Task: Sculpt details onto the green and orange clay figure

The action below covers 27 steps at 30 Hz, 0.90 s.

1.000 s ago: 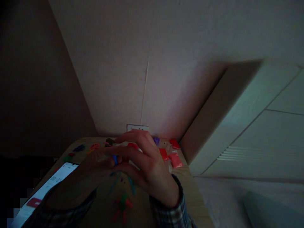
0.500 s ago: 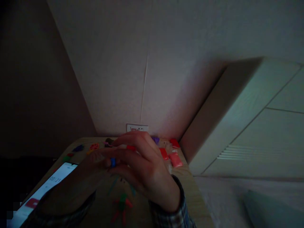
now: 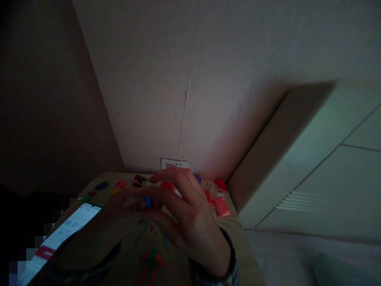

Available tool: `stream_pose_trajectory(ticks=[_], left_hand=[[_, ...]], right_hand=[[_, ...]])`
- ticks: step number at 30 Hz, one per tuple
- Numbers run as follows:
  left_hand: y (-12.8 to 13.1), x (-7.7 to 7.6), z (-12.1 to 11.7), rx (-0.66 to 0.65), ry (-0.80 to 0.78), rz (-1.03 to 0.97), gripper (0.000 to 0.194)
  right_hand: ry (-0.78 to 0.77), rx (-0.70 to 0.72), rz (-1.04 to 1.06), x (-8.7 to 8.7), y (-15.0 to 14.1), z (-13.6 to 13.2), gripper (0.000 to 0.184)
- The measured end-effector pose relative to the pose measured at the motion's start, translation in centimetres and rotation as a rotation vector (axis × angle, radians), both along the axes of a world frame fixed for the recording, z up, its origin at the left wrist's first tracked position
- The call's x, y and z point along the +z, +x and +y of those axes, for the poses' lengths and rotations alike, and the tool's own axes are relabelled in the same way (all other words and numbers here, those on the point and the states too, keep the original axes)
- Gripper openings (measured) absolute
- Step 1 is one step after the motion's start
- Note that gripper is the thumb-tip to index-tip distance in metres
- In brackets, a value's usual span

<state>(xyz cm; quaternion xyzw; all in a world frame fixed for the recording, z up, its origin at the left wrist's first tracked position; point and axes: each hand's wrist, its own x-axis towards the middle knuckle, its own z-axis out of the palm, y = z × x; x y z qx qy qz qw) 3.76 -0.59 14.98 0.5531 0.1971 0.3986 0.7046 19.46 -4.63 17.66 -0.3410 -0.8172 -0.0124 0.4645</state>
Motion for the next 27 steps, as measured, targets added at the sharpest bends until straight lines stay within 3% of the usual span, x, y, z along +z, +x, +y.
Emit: stream_pose_trajectory(ticks=[5,11,16,21,27], left_hand=[[-0.2,-0.2,0.0,-0.029,-0.113,-0.181,0.022],[-0.5,-0.8,0.3,-0.037,-0.076,-0.106,0.031],[-0.9,-0.8,0.4,0.108,-0.020,-0.025,0.030],[-1.4,-1.1,1.1,0.104,0.048,0.040,0.034],[-1.2,-0.3,0.8,0.095,0.053,0.037,0.025]], right_hand=[[-0.010,-0.025,0.035,-0.1,0.2,-0.1,0.017],[-0.011,-0.036,0.047,-0.4,0.0,0.3,0.014],[-0.003,-0.017,0.052,-0.4,-0.1,0.4,0.010],[-0.004,-0.005,0.056,-0.3,-0.1,0.3,0.007],[-0.047,0.034,0.039,-0.1,-0.1,0.2,0.011]])
